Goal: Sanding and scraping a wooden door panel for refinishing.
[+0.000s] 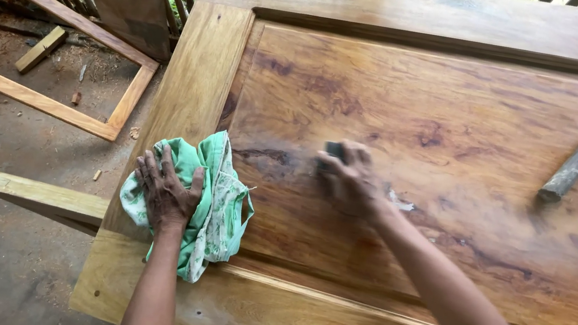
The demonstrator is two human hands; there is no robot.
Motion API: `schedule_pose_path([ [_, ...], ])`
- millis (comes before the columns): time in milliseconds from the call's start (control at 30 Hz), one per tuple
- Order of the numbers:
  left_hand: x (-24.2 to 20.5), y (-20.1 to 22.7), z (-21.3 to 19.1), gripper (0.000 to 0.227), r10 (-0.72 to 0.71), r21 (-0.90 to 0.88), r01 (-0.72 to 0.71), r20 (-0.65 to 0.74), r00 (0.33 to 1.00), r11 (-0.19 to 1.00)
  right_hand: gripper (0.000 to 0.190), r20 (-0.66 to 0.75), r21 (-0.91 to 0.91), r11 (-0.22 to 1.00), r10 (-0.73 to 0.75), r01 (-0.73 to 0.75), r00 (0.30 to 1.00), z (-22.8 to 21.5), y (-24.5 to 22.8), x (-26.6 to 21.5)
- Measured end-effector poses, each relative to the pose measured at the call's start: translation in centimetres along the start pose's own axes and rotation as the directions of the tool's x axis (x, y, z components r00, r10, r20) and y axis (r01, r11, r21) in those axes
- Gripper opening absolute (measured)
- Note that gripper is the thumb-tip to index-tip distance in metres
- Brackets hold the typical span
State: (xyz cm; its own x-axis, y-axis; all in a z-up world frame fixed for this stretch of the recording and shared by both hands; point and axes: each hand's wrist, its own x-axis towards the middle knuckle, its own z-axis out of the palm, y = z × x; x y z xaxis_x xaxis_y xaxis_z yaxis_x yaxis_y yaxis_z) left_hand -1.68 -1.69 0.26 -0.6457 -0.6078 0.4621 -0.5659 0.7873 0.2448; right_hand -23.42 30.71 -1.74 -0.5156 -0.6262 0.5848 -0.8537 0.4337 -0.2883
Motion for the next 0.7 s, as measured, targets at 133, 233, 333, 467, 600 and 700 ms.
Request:
schedule_pose_path([
  [133, -0.2, -0.1, -0.7, 0.088, -0.044, -0.063, 0.048, 0.062, 0.997, 0.997, 0.050, 0.058, -0.008, 1.000, -0.023, 0.023, 0.998, 0.9, -0.7, 0.8],
  [233, -0.1, 0.0, -0.5, 0.090, -0.049, -0.083, 0.056, 0.083, 0.995, 0.995, 0.049, 0.063, -0.028, 1.000, 0.004, -0.002, 0.998, -2.4, 2.3, -1.4],
  [333, 0.4, 0.0, -0.4, 0.090, -0.050, -0.079, 0.057, 0.086, 0.995, 0.995, 0.050, 0.046, -0.091, 0.995, 0.046, -0.041, 0.998, -4.9, 3.7, -3.3],
  [467, 0.2, 0.4, -0.9, 0.088, -0.048, -0.074, 0.055, 0.103, 0.994, 0.996, 0.055, -0.014, -0.059, 0.997, 0.050, -0.051, 0.999, 0.9, 2.2, -2.1],
  [600, 0.3, -0.1, -0.8, 0.089, -0.045, -0.112, 0.058, 0.119, 0.992, 0.992, 0.051, 0.028, -0.063, 0.996, 0.063, -0.061, 0.998, 0.5, -1.5, 0.6],
  [700, 0.5, -0.5, -0.3, 0.088, -0.044, -0.148, 0.064, 0.134, 0.990, 0.987, 0.053, 0.051, -0.105, 0.994, 0.044, -0.039, 0.998, -0.7, 1.8, -1.1],
])
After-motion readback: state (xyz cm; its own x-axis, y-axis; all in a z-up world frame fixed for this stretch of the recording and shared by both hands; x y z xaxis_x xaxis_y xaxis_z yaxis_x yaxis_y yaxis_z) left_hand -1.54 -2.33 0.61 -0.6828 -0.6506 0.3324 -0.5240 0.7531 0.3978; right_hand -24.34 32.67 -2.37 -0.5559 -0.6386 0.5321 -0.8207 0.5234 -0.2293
